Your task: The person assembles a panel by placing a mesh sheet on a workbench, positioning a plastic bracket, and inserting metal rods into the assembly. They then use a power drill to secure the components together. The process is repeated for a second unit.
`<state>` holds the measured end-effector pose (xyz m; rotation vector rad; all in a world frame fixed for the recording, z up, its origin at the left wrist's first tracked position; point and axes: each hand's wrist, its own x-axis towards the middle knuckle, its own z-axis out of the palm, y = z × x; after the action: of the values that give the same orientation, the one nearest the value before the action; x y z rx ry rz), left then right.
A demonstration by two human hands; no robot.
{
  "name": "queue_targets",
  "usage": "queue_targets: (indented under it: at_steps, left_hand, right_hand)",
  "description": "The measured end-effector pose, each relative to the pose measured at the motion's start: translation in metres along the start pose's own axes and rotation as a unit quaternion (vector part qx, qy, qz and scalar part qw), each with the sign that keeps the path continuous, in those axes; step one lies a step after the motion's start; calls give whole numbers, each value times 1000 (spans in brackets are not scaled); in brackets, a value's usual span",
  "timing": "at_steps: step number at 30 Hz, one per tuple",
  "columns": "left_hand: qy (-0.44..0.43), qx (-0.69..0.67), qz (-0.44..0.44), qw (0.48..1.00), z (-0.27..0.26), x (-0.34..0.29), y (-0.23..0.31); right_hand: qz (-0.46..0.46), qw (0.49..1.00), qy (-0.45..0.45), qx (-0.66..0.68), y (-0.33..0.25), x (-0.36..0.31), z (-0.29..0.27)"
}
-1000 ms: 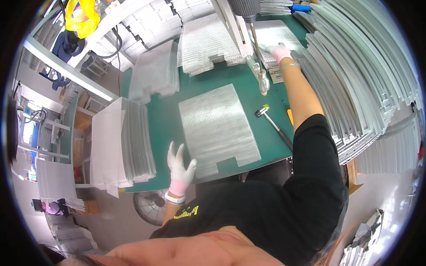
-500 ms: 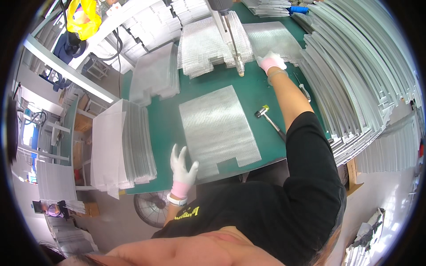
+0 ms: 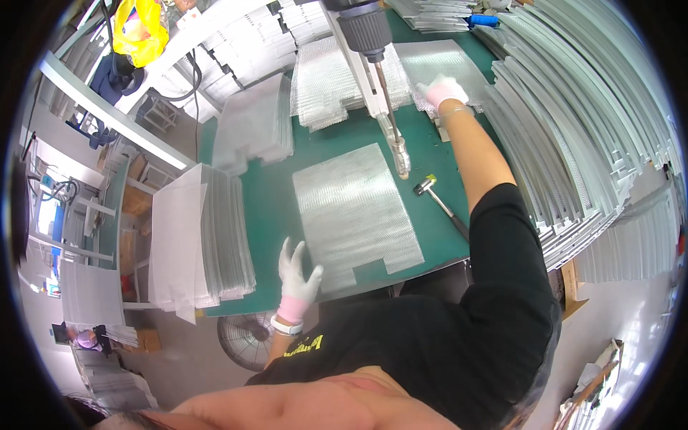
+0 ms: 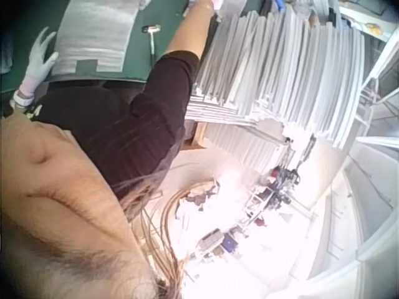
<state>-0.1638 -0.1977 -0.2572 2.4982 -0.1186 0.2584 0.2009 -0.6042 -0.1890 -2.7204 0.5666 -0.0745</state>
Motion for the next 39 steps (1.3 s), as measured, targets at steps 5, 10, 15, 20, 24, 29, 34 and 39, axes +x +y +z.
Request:
queue_targets:
  at_steps: [5,10,15,20,24,29,34,39]
  left_hand:
    - [12,-19,11,1000,-6,6,12]
    - [12,-2,-22,1000,-8,-12,-1]
    - [-1,-9,9,1000,-6,0,0]
    - [16,-13,33,999,-5,8,4]
    - [0,-21,31,999,0,8,10]
    - [-6,-31,35,999,2,9,15]
    - [-6,-23,16,1000,-2,1,11]
    - [-4,-18,11,1000,-5,0,10]
  right_hand:
    - [-29,999,-20,-42,31,42,63]
    - [-65,994,83,19,-6,5,-9]
    - [-54,997,22,-59,24,-6,-16]
    - [-22,992,122,18,28,-1,-28]
    - [98,990,40,97,51,18,-7]
    - [179,980,5,86,78,28,23]
    - [162,985,9,63,54,-13,14]
    - [152,987,-29,-51,40,-25,6]
